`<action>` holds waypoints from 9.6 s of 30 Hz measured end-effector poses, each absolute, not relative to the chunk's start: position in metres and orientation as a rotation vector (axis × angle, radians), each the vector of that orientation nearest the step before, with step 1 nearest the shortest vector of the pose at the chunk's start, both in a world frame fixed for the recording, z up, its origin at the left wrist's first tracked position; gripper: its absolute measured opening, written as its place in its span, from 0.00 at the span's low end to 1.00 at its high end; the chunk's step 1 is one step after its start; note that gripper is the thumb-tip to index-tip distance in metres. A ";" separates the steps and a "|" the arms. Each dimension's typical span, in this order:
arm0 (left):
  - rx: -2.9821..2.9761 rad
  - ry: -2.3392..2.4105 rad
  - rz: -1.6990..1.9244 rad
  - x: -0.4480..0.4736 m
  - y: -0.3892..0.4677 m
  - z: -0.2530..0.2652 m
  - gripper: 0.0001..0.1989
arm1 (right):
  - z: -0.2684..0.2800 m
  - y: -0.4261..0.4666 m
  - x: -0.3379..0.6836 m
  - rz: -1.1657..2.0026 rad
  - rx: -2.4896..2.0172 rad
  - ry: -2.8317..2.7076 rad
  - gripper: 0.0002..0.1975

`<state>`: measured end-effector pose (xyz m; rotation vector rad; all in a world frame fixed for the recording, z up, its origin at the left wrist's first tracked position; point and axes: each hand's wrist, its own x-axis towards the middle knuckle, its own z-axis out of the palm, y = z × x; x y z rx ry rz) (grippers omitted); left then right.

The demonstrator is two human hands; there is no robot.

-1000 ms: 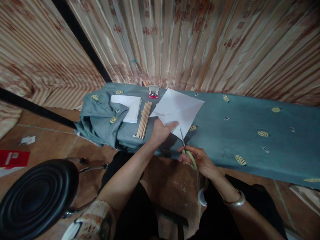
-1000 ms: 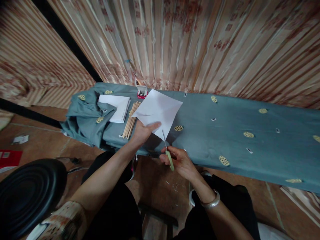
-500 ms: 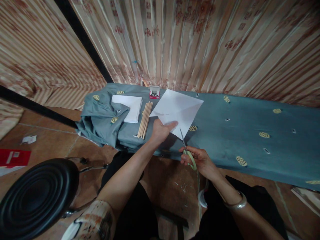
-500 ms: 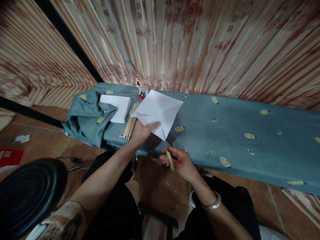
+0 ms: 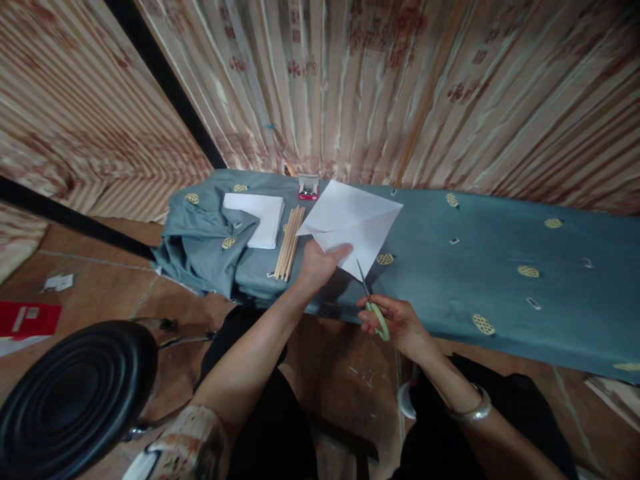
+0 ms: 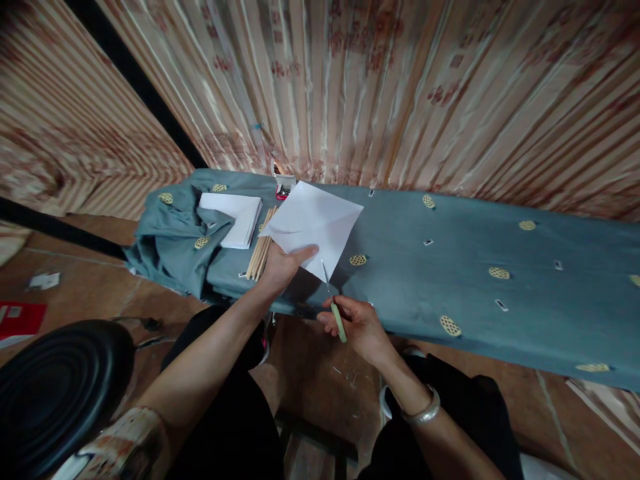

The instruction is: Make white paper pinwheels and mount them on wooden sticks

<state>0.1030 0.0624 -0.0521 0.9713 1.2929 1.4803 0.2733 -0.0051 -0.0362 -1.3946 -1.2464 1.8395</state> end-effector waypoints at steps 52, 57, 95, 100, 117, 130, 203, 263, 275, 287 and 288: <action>0.860 1.156 1.283 0.122 0.044 -0.039 0.12 | -0.045 -0.002 0.282 1.719 -1.341 -1.290 0.22; 0.851 1.162 1.272 0.123 0.042 -0.039 0.12 | -0.044 -0.001 0.281 1.699 -1.371 -1.298 0.23; 0.898 1.165 1.264 0.122 0.039 -0.043 0.13 | -0.049 0.001 0.283 1.695 -1.334 -1.315 0.20; 0.851 1.182 1.314 0.122 0.045 -0.044 0.14 | -0.047 -0.005 0.288 1.776 -1.366 -1.303 0.22; 1.101 1.313 1.145 0.117 0.051 -0.056 0.16 | -0.033 0.023 0.377 1.340 -1.355 -1.023 0.26; 1.405 1.259 0.798 0.131 0.043 -0.048 0.08 | -0.036 0.032 0.368 1.381 -1.256 -0.982 0.21; 0.450 1.051 1.376 0.137 0.052 -0.025 0.17 | -0.043 -0.002 0.325 1.879 -1.205 -1.479 0.30; 0.440 1.092 1.361 0.140 0.049 -0.024 0.15 | -0.038 -0.001 0.315 1.813 -1.361 -1.350 0.24; 0.457 1.075 1.325 0.143 0.045 -0.027 0.12 | -0.040 0.000 0.312 1.755 -1.365 -1.357 0.26; 0.466 1.036 1.307 0.146 0.041 -0.031 0.17 | -0.046 0.000 0.314 1.686 -1.351 -1.402 0.24; 0.466 1.039 1.306 0.147 0.040 -0.031 0.17 | -0.045 0.000 0.314 1.688 -1.357 -1.390 0.24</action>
